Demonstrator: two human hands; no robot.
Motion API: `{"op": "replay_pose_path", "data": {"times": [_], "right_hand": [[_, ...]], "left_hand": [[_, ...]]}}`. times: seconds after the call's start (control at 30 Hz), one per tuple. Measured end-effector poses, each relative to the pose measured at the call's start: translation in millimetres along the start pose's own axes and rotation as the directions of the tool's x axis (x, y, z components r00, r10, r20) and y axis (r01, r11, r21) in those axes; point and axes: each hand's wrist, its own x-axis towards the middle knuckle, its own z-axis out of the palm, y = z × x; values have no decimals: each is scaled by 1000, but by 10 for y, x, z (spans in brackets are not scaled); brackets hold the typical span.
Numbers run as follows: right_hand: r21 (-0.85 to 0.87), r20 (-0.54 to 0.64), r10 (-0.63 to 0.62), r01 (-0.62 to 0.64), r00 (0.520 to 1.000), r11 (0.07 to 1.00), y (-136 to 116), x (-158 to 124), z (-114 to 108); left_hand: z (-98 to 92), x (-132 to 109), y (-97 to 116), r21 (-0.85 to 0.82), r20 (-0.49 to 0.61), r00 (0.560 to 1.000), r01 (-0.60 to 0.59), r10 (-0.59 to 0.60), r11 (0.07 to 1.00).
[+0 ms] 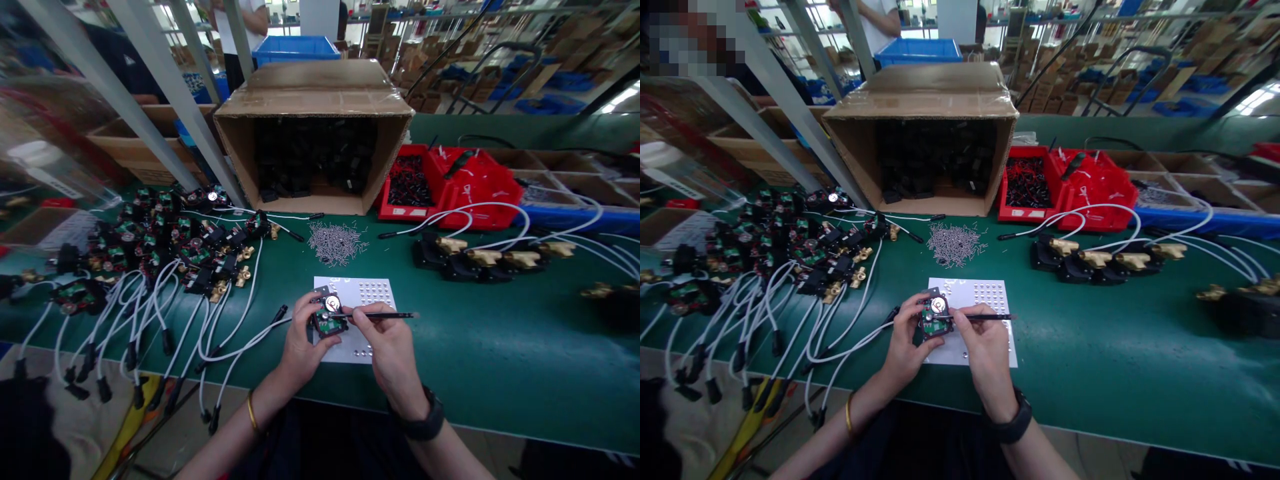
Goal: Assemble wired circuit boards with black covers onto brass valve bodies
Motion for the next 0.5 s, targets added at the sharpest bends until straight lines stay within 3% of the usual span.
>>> {"op": "replay_pose_path", "data": {"times": [0.07, 0.1, 0.2, 0.27, 0.33, 0.37, 0.4, 0.43, 0.5], "right_hand": [[-157, 14, -195, 195, 981, 968, -87, -106, 2], [-227, 68, -315, 322, 947, 919, -150, -156, -15], [-305, 186, -601, 627, 778, 717, -352, -137, -146], [-353, 54, -676, 647, 735, 675, -455, 125, -238], [-451, -124, -647, 538, 753, 712, -505, 578, -233], [-500, -140, -585, 453, 799, 738, -506, 843, -171], [-562, -14, -476, 387, 879, 731, -491, 1112, -66], [-572, 95, -430, 403, 898, 715, -465, 1373, 77], [-574, 227, -377, 437, 898, 693, -408, 1842, 433]], "left_hand": [[-33, 4, -12, 112, 44, 998, -42, 37, 993], [-48, 2, -20, 154, 62, 997, -54, 45, 987], [-67, -16, -82, 200, 68, 994, -102, 91, 974], [-58, -27, -154, 198, 38, 990, -138, 133, 970], [-40, -33, -225, 194, 22, 985, -175, 174, 965], [-30, -33, -249, 185, 19, 979, -202, 202, 962], [-21, -29, -261, 168, 13, 975, -221, 221, 961], [-14, -21, -258, 145, 5, 980, -198, 199, 969], [-7, 10, -206, 100, -18, 999, -46, 48, 994]]}}
